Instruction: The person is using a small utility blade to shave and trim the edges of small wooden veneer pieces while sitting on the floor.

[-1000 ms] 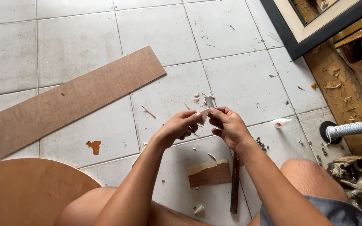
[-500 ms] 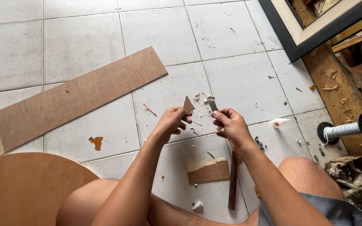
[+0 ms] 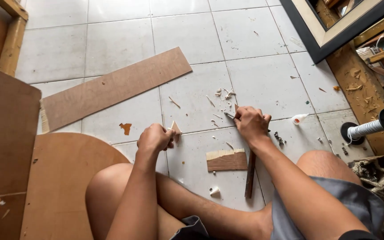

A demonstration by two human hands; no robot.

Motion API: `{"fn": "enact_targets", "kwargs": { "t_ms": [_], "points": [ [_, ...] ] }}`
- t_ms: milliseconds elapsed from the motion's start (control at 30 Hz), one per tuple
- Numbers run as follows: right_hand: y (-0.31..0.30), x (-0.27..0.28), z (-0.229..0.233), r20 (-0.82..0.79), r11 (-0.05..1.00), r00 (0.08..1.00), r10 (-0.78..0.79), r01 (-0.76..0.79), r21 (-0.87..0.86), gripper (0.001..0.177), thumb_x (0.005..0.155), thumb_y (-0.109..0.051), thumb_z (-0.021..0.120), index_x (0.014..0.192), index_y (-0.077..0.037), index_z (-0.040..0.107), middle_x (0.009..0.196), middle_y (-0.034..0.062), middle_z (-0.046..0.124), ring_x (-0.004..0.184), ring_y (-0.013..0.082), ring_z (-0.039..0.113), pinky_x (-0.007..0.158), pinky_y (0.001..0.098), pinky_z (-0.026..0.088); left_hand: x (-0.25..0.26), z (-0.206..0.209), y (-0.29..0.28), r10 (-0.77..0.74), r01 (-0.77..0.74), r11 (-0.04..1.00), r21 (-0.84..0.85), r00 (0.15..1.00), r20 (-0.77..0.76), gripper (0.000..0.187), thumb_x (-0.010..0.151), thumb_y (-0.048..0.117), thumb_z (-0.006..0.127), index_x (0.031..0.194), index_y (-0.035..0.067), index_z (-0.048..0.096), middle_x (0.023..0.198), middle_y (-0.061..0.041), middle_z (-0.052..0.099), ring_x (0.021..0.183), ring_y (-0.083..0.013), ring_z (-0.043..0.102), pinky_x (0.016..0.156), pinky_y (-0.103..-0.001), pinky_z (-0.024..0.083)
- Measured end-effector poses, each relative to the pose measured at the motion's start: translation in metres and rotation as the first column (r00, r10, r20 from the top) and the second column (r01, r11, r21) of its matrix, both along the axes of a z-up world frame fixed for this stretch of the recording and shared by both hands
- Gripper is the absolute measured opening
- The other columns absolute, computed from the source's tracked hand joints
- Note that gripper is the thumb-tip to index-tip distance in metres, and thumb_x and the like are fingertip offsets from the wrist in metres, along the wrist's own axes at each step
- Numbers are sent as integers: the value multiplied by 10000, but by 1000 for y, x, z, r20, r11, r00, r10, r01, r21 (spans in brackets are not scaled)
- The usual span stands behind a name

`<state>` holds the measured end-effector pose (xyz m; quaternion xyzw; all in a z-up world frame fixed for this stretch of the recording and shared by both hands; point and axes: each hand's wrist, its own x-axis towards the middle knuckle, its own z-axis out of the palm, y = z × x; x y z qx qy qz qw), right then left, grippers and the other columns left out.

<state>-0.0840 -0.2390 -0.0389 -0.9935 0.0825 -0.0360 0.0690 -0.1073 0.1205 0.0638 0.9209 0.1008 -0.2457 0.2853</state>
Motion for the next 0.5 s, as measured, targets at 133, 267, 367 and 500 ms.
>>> {"fn": "enact_targets", "kwargs": {
  "t_ms": [133, 267, 367, 500],
  "points": [
    [14, -22, 49, 9, 989, 1000, -17, 15, 146, 60, 1013, -265, 847, 1048, -303, 817, 1160, -24, 773, 1162, 257, 769, 1021, 565, 572, -15, -10, -3, 4, -14, 978, 209, 999, 48, 765, 994, 678, 751, 1407, 36, 716, 1354, -276, 784, 1354, -493, 706, 1064, -658, 594],
    [30, -58, 108, -57, 771, 996, -62, 84, 631, 106, 962, -171, 865, 1067, -164, 870, 1059, 106, 856, 977, 293, 843, 777, 426, 665, -44, 16, -43, 232, -138, 960, -245, 881, 412, 488, 1041, 364, 776, 1391, 39, 673, 1259, -260, 743, 1190, -479, 729, 950, -552, 627],
    [39, -75, 125, -96, 633, 992, -82, 126, 764, 158, 942, -129, 879, 1089, -74, 867, 1031, 177, 863, 921, 272, 842, 718, 356, 683, -62, -7, -93, 355, -91, 752, -652, 890, 285, 331, 1050, 249, 769, 1298, 29, 762, 1175, -252, 824, 1049, -416, 818, 824, -473, 688],
    [63, -96, 127, -126, 406, 981, -145, 175, 897, 167, 988, -90, 848, 1115, 16, 823, 1043, 241, 831, 882, 286, 862, 683, 374, 729, -77, -26, -130, 211, -8, 715, -699, 956, 205, 424, 1027, 282, 762, 1417, 118, 767, 1436, -207, 772, 1236, -394, 787, 1001, -512, 676]
  ]
}}
